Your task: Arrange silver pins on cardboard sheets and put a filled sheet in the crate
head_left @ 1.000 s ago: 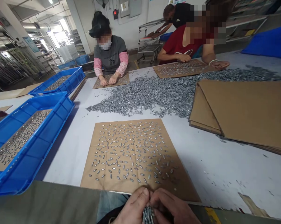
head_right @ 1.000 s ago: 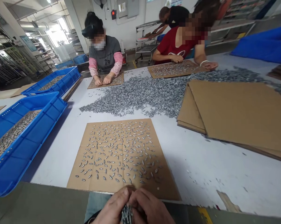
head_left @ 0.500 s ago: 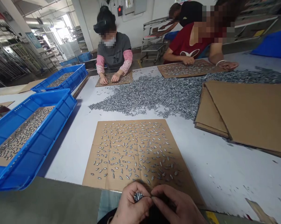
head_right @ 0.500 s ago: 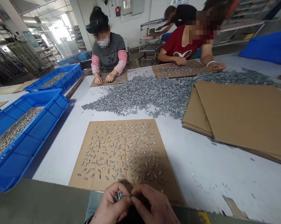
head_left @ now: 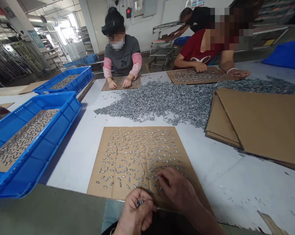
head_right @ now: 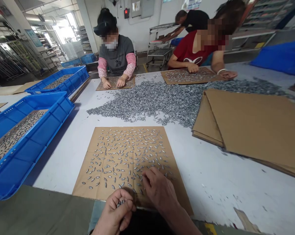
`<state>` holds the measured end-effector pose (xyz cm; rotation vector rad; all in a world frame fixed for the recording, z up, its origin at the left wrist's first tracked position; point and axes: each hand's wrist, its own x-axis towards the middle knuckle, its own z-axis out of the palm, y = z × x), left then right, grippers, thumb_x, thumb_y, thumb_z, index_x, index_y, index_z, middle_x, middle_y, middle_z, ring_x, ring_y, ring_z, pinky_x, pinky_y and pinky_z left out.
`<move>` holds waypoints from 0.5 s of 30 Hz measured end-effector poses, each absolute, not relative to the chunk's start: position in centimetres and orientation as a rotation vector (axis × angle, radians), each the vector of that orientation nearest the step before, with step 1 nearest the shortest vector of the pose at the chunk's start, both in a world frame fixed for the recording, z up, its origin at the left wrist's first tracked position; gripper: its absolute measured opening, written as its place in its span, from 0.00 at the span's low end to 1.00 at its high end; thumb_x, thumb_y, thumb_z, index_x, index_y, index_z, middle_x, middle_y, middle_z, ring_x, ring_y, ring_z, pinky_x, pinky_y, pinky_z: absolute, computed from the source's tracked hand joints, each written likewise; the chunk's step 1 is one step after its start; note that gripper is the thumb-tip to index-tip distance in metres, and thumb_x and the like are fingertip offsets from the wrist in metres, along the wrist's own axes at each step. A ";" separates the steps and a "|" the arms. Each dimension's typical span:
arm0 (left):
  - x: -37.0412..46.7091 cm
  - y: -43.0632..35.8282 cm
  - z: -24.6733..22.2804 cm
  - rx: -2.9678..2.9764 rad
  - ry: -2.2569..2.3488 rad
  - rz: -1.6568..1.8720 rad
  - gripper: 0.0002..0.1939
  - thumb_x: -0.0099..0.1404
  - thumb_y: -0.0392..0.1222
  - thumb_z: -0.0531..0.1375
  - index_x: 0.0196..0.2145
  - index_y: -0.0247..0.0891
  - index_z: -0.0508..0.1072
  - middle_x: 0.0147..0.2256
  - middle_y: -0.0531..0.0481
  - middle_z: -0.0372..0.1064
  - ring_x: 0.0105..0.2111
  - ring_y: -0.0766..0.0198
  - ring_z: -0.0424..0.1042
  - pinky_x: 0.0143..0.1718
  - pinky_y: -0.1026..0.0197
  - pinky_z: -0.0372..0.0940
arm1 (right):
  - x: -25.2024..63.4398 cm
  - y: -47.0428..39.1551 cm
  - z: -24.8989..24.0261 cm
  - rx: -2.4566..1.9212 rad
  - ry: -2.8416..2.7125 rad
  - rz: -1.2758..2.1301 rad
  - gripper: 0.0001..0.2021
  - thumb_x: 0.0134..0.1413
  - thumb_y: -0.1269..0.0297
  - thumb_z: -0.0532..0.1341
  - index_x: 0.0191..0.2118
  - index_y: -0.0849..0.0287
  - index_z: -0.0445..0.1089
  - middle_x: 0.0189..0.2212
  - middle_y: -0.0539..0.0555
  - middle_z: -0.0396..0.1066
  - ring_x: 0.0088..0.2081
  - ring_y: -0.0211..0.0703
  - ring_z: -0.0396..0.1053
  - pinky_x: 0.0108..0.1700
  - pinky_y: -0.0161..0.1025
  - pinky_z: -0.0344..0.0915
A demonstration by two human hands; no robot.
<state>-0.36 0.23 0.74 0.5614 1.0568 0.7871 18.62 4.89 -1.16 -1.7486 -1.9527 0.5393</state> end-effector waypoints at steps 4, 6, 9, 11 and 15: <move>-0.4 -0.1 -0.1 0.543 1.043 0.807 0.27 0.54 0.59 0.74 0.32 0.38 0.67 0.26 0.54 0.73 0.13 0.79 0.51 0.14 0.67 0.39 | 17.8 5.6 -2.3 -1.839 -1.958 0.519 0.12 0.65 0.66 0.53 0.32 0.52 0.72 0.32 0.53 0.75 0.32 0.46 0.75 0.31 0.39 0.66; -0.4 -0.3 -0.5 0.550 1.029 0.802 0.26 0.55 0.59 0.74 0.33 0.37 0.68 0.26 0.53 0.73 0.13 0.79 0.51 0.14 0.67 0.39 | 17.6 5.8 -2.9 -1.875 -1.928 0.535 0.11 0.62 0.65 0.54 0.31 0.52 0.71 0.32 0.52 0.75 0.32 0.46 0.74 0.31 0.39 0.66; -0.4 -0.3 -0.7 0.551 1.014 0.795 0.27 0.55 0.60 0.74 0.33 0.38 0.67 0.27 0.54 0.73 0.12 0.79 0.50 0.14 0.67 0.39 | 18.1 6.0 -3.3 -1.861 -1.904 0.563 0.10 0.61 0.64 0.55 0.30 0.52 0.71 0.32 0.52 0.75 0.33 0.47 0.74 0.33 0.41 0.68; -0.4 -0.3 -0.6 0.551 1.005 0.790 0.27 0.57 0.61 0.73 0.33 0.38 0.67 0.27 0.54 0.73 0.13 0.78 0.51 0.14 0.68 0.39 | 18.9 5.6 -2.9 -1.790 -1.866 0.573 0.11 0.62 0.64 0.54 0.31 0.51 0.72 0.32 0.52 0.75 0.33 0.47 0.75 0.35 0.43 0.70; -0.2 -0.3 0.1 0.545 0.967 0.777 0.26 0.61 0.65 0.68 0.33 0.37 0.69 0.28 0.51 0.74 0.13 0.77 0.54 0.14 0.68 0.40 | 20.1 2.7 -0.5 -1.593 -1.753 0.512 0.11 0.67 0.59 0.55 0.35 0.49 0.73 0.32 0.52 0.76 0.31 0.47 0.75 0.34 0.42 0.74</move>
